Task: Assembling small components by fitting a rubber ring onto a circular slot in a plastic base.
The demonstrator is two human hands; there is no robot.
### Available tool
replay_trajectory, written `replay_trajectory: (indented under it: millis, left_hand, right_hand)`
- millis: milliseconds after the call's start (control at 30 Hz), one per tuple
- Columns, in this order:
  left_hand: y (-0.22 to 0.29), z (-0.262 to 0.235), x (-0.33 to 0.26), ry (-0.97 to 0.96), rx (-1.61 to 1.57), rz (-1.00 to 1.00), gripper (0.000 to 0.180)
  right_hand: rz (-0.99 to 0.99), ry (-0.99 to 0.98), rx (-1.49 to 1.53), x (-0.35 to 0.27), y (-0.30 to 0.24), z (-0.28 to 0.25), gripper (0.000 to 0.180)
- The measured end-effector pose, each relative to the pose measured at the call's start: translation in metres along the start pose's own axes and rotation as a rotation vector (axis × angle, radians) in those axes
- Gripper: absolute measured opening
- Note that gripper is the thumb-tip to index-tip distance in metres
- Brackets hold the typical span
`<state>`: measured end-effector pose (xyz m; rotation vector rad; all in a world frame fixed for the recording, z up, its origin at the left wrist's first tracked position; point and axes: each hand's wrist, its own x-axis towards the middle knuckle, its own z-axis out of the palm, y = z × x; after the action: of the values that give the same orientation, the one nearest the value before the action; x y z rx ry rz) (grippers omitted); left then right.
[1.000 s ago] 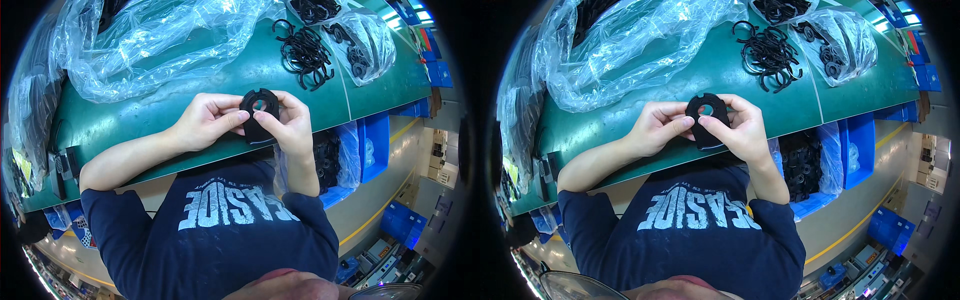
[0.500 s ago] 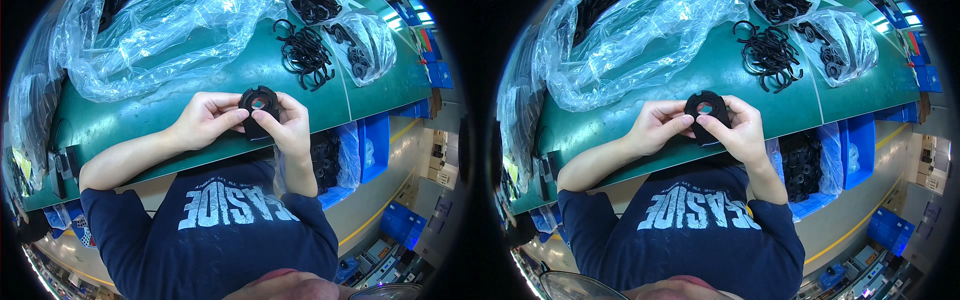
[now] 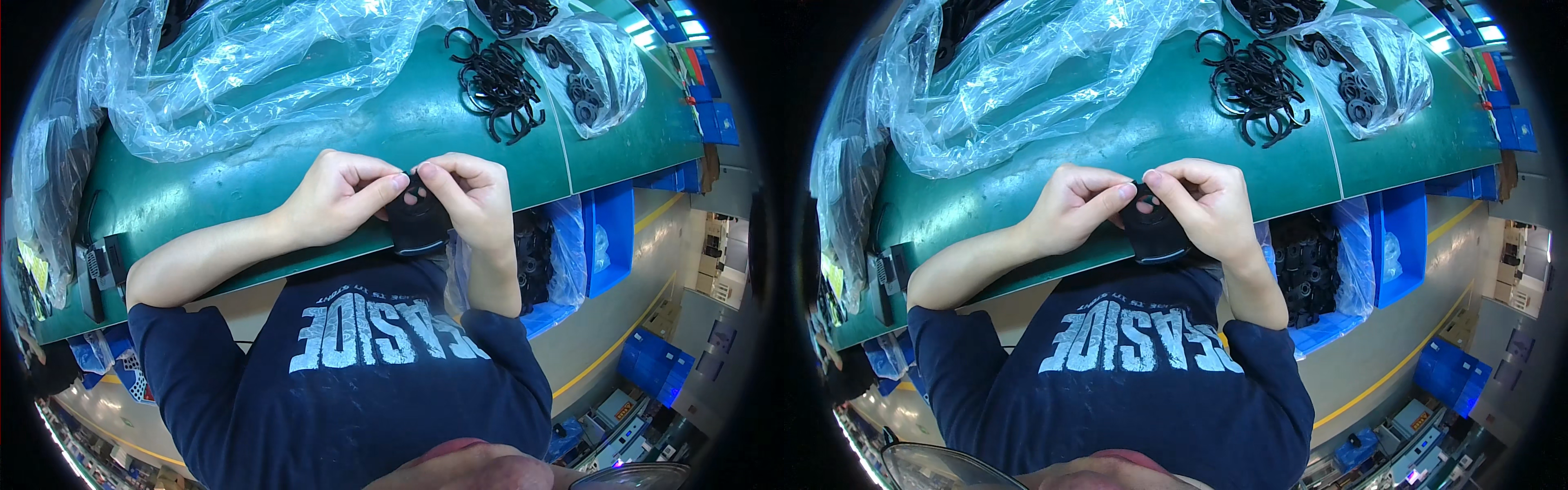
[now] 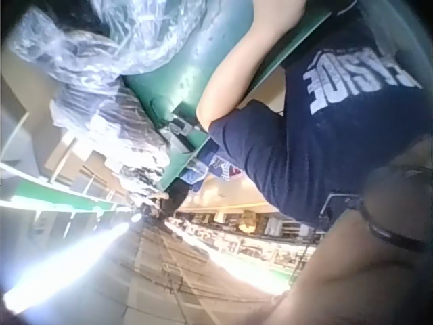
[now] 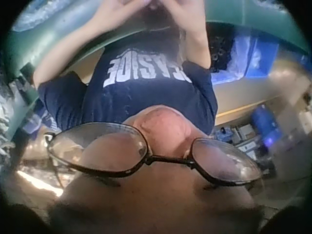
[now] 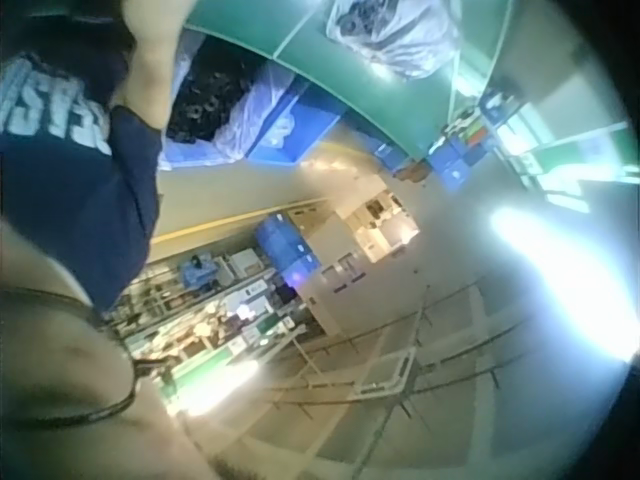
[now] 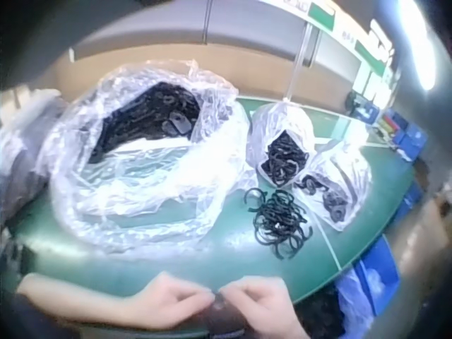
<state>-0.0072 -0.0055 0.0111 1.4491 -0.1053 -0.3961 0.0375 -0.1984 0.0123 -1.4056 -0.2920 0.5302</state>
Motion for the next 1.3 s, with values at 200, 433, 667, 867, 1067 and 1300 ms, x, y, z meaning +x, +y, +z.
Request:
replay_trajectory:
  millis: [200, 433, 667, 867, 1067, 1300]
  left_hand:
    - [0.001, 0.003, -0.005, -0.012, 0.187, 0.052, 0.024]
    - [0.001, 0.006, -0.005, -0.102, 0.211, 0.055, 0.021]
    - [0.004, 0.018, -0.010, -0.386, 0.437, 0.250, 0.023]
    - [0.006, 0.013, -0.006, -0.393, 0.205, -0.078, 0.032]
    - [0.006, 0.013, -0.002, -0.387, 0.183, -0.134, 0.029]
    - [0.008, 0.010, 0.000, -0.405, 0.149, -0.171, 0.027]
  right_hand:
    - [-0.073, -0.024, -0.137, -0.008, 0.011, -0.005, 0.014]
    - [-0.188, 0.092, -0.095, -0.046, 0.016, -0.005, 0.015]
    - [-0.232, 0.022, -0.259, -0.087, 0.028, -0.038, 0.015]
    - [0.130, 0.805, 0.029, -0.140, 0.152, -0.177, 0.016]
    - [0.301, 1.250, 0.063, -0.175, 0.276, -0.273, 0.027]
    - [0.618, 1.393, -0.098, -0.179, 0.321, -0.281, 0.034]
